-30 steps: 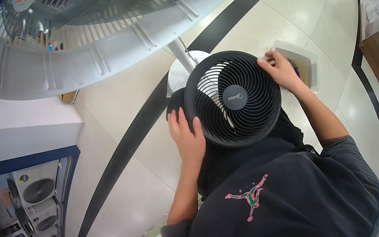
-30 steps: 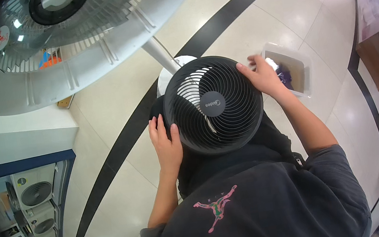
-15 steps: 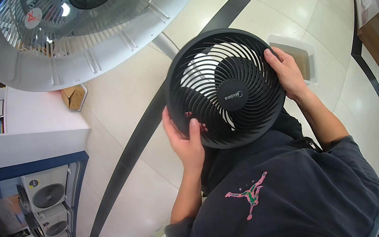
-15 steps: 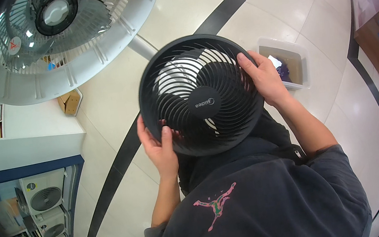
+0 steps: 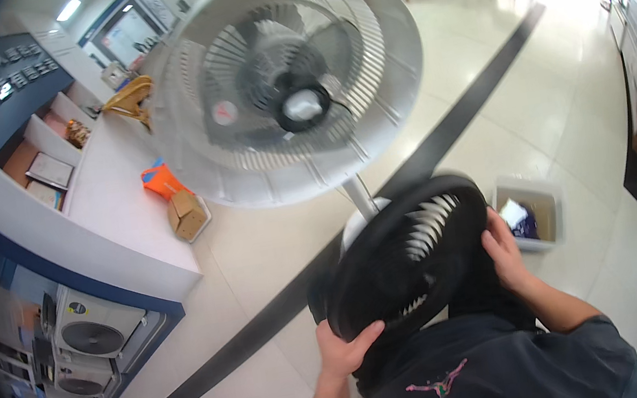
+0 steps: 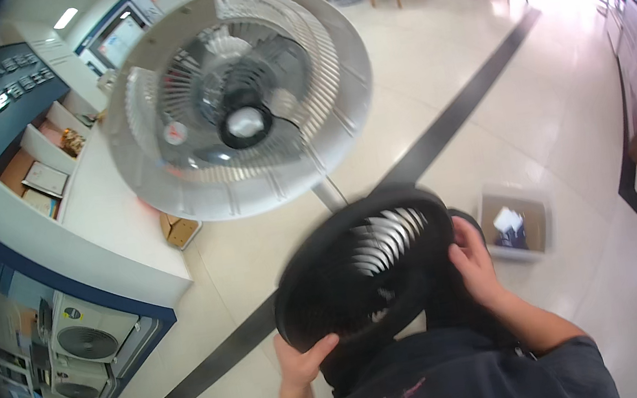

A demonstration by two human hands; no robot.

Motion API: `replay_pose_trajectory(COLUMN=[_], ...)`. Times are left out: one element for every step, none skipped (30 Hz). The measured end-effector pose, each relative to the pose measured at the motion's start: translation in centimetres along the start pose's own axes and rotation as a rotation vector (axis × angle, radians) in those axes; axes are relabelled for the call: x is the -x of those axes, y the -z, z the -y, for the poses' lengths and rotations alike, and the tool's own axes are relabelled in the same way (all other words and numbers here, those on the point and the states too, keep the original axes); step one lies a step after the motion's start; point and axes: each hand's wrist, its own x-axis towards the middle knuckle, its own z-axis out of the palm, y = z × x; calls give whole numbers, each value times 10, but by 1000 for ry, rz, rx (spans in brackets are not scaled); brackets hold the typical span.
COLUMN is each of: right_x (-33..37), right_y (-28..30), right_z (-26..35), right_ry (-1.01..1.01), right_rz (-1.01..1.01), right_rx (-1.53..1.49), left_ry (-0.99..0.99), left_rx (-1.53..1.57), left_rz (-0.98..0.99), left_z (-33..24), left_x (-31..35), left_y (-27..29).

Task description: The person assembles a pedestal fan by attaching the blade and front grille, then uses a screwdriver to secure a screw on the outer rim and rinses a cloth in a bucket of water.

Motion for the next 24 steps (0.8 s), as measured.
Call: replay_pose_trajectory(right_x=[-9,-18,-25,-33,-36,-41,-45,-44,-44,-44,-45,-46,-47,-48,-50,-55,-60,-66,-73,-83,-93,-101,-109,-116], right_y=[7,14,22,23,21,14,6,-3,-12,-21,-25,-28,-28,-27,-24,-21,-20,-20,-21,-26,-33,-39,-45,-53], right_z=[11,24,43,60,76,90,102,112,119,122,126,128,130,132,134,138,142,148,155,160,166,174,182,189], right_ry=[19,218,342,386,423,488,509,541,502,473,465,408,352,369,346,293,287,231,244,250,286,318,347,385], right_rz=[-111,-7,53,186,329,495,651,712,795,772,699,663,614,536,470,400,334,263,194,122,52,63,75,82], right_rx=[175,261,340,386,406,404,414,483,599,609,546,522,495,480,484,446,370,285,159,74,-15,-53,-104,-129], left_ry=[-8,-9,12,45,88,-12,-2,1,6,81,64,49,35,102,121,79,38,-24,-84,-89,-122,-157,-225,-238], left_rx=[-82,-166,-253,-338,-423,-415,-489,-545,-603,-679,-599,-535,-472,-262,-100,-3,95,177,260,340,326,311,302,278], left_rz=[83,161,235,311,386,388,435,484,536,578,544,495,446,419,356,300,246,183,124,121,73,25,-5,-97], left_z=[-13,-25,-37,-47,-56,-62,-66,-70,-73,-74,-75,-75,-73,-71,-68,-65,-62,-57,-52,-48,-44,-41,-39,-39], left_x=[-9,-16,-23,-32,-39,-45,-51,-57,-62,-65,-66,-67,-67,-66,-65,-63,-61,-61,-60,-60,-61,-61,-61,-64], left_y=[15,24,29,31,31,23,16,10,7,5,6,10,14,23,30,39,46,48,48,46,42,34,27,20])
